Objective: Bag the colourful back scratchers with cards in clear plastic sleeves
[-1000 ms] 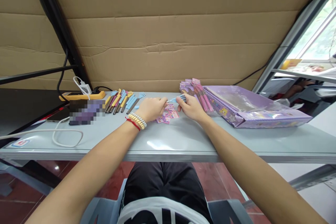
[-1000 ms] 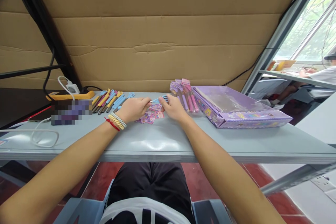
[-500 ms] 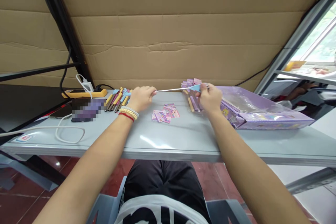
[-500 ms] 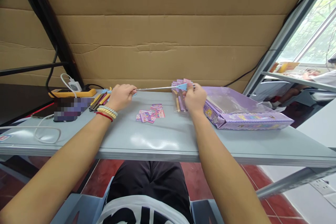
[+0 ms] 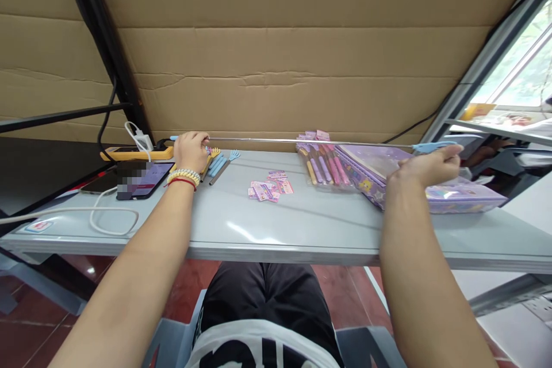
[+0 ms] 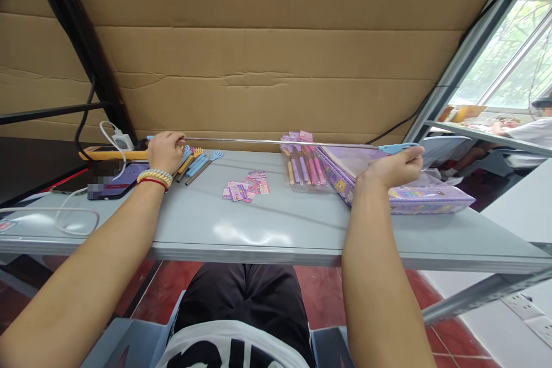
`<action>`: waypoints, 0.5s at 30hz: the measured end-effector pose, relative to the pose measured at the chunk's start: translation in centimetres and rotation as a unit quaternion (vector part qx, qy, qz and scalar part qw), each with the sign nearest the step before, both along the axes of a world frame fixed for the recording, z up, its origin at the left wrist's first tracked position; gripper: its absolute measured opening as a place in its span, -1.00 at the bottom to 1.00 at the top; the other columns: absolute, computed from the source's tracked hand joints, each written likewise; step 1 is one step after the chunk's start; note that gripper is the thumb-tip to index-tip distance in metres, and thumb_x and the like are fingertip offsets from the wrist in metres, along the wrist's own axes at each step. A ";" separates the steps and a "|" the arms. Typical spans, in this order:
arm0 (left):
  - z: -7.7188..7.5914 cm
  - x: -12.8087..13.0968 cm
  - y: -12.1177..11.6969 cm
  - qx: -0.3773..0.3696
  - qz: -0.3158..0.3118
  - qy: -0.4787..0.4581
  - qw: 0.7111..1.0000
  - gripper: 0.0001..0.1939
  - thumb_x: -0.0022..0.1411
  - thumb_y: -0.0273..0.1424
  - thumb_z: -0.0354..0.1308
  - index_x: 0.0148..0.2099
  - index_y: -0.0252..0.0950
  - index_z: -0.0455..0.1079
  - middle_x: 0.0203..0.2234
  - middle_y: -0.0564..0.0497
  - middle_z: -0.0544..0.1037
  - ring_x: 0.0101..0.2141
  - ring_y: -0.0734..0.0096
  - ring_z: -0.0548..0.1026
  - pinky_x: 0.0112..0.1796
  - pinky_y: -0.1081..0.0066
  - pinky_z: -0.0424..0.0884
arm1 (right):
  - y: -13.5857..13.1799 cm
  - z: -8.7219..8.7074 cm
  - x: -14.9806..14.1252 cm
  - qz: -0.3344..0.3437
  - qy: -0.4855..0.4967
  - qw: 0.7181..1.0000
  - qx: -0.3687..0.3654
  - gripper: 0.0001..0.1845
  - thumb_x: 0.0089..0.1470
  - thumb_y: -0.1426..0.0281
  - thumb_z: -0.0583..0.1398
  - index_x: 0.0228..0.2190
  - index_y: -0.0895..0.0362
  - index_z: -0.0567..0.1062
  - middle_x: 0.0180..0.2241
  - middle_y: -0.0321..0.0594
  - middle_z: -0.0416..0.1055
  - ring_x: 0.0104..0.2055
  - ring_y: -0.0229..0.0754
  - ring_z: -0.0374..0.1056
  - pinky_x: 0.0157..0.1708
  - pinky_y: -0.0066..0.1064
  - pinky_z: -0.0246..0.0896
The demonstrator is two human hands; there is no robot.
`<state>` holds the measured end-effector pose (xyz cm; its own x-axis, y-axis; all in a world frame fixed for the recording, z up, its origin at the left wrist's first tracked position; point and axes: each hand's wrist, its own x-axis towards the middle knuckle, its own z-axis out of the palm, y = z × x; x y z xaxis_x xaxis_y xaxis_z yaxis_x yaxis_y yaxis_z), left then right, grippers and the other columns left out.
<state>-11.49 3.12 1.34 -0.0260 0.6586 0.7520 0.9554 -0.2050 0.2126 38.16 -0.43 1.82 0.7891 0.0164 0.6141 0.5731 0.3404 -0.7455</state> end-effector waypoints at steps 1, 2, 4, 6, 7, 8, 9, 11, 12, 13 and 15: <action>-0.1 0.2 0.1 -0.007 -0.006 0.001 1.000 -0.67 0.24 -0.38 -0.11 -0.13 -0.22 0.47 -0.14 -0.10 0.53 -0.09 0.13 0.37 -0.06 0.21 0.17 | -0.1 0.1 -0.3 -0.038 0.086 0.995 0.025 -0.15 -0.23 -0.26 -0.55 -0.44 0.06 0.17 -0.55 -0.35 -0.03 -0.68 -0.38 -0.12 -0.78 -0.40 -0.03; -0.1 0.3 0.1 -0.015 -0.015 0.005 1.000 -0.67 0.24 -0.37 -0.11 -0.13 -0.22 0.47 -0.14 -0.10 0.53 -0.08 0.13 0.37 -0.05 0.21 0.18 | -0.1 0.2 -0.6 -0.061 0.153 0.986 0.036 -0.19 -0.24 -0.27 -0.51 -0.46 0.05 0.15 -0.55 -0.36 -0.03 -0.68 -0.37 -0.08 -0.78 -0.40 -0.02; 0.0 0.4 0.2 -0.033 -0.035 0.018 0.999 -0.67 0.24 -0.36 -0.10 -0.13 -0.22 0.48 -0.14 -0.10 0.53 -0.09 0.14 0.37 -0.04 0.21 0.18 | -0.2 0.3 -1.0 -0.055 0.215 0.975 0.026 -0.26 -0.15 -0.26 -0.45 -0.46 0.04 0.13 -0.55 -0.34 0.00 -0.68 -0.36 -0.01 -0.78 -0.41 -0.01; 0.1 0.4 0.1 -0.046 -0.047 0.023 0.998 -0.67 0.24 -0.35 -0.09 -0.12 -0.23 0.48 -0.14 -0.10 0.54 -0.10 0.15 0.37 -0.04 0.20 0.18 | -0.2 0.4 -1.2 -0.016 0.235 0.972 0.020 -0.38 0.05 -0.16 -0.38 -0.44 0.04 0.12 -0.55 -0.35 0.03 -0.68 -0.36 0.03 -0.76 -0.41 0.00; 0.2 0.3 0.0 -0.051 -0.052 0.023 0.997 -0.67 0.23 -0.34 -0.08 -0.12 -0.23 0.48 -0.14 -0.10 0.54 -0.09 0.15 0.37 -0.04 0.20 0.17 | -0.2 0.5 -1.2 0.006 0.246 0.969 0.025 -0.47 0.14 -0.07 -0.35 -0.42 0.03 0.11 -0.55 -0.36 0.04 -0.68 -0.36 0.04 -0.75 -0.42 0.01; 0.3 0.3 -0.1 -0.056 -0.057 0.023 0.997 -0.67 0.23 -0.33 -0.08 -0.12 -0.24 0.48 -0.14 -0.10 0.54 -0.09 0.15 0.37 -0.04 0.19 0.17 | -0.2 0.5 -1.2 0.026 0.258 0.965 0.029 -0.55 0.20 0.02 -0.34 -0.41 0.03 0.09 -0.56 -0.36 0.05 -0.68 -0.35 0.06 -0.74 -0.41 0.01; 0.4 0.3 -0.2 -0.061 -0.063 0.023 0.996 -0.67 0.23 -0.32 -0.07 -0.12 -0.23 0.48 -0.15 -0.10 0.54 -0.09 0.15 0.37 -0.04 0.18 0.16 | -0.2 0.4 -1.1 0.042 0.268 0.962 0.029 -0.60 0.23 0.10 -0.36 -0.41 0.02 0.07 -0.56 -0.37 0.05 -0.68 -0.35 0.08 -0.73 -0.41 0.01; 0.5 0.3 -0.4 -0.073 -0.077 0.027 0.994 -0.68 0.22 -0.32 -0.06 -0.13 -0.22 0.49 -0.17 -0.09 0.55 -0.09 0.15 0.37 -0.04 0.17 0.15 | -0.2 0.3 -1.0 0.054 0.287 0.956 0.016 -0.62 0.23 0.23 -0.43 -0.43 0.01 0.03 -0.58 -0.37 0.03 -0.67 -0.33 0.10 -0.72 -0.41 -0.01; 0.5 0.3 -0.5 -0.079 -0.082 0.028 0.993 -0.69 0.21 -0.32 -0.05 -0.13 -0.21 0.49 -0.17 -0.08 0.56 -0.09 0.16 0.38 -0.04 0.17 0.14 | -0.2 0.2 -0.9 0.056 0.294 0.954 0.006 -0.62 0.21 0.28 -0.46 -0.45 0.01 0.01 -0.58 -0.37 0.01 -0.67 -0.33 0.10 -0.72 -0.41 -0.02; 0.6 0.3 -0.5 -0.087 -0.087 0.030 0.992 -0.69 0.21 -0.32 -0.05 -0.14 -0.21 0.49 -0.18 -0.08 0.56 -0.10 0.16 0.39 -0.04 0.17 0.14 | -0.2 0.1 -0.8 0.059 0.300 0.952 -0.002 -0.64 0.20 0.32 -0.46 -0.45 0.01 -0.01 -0.58 -0.37 -0.01 -0.67 -0.33 0.09 -0.71 -0.41 -0.04; 0.7 0.1 -0.6 -0.101 -0.093 0.032 0.990 -0.70 0.20 -0.33 -0.04 -0.14 -0.21 0.49 -0.18 -0.07 0.57 -0.10 0.18 0.40 -0.03 0.17 0.14 | -0.1 -0.1 -0.6 0.071 0.312 0.947 -0.002 -0.71 0.20 0.37 -0.41 -0.46 0.01 -0.04 -0.58 -0.38 -0.03 -0.67 -0.34 0.07 -0.71 -0.41 -0.05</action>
<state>-11.41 2.57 2.07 0.1528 0.7852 0.6001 0.9178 -0.3379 0.2084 37.59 -0.58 1.75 0.9880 0.1517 0.0280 -0.0318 0.3779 -0.9253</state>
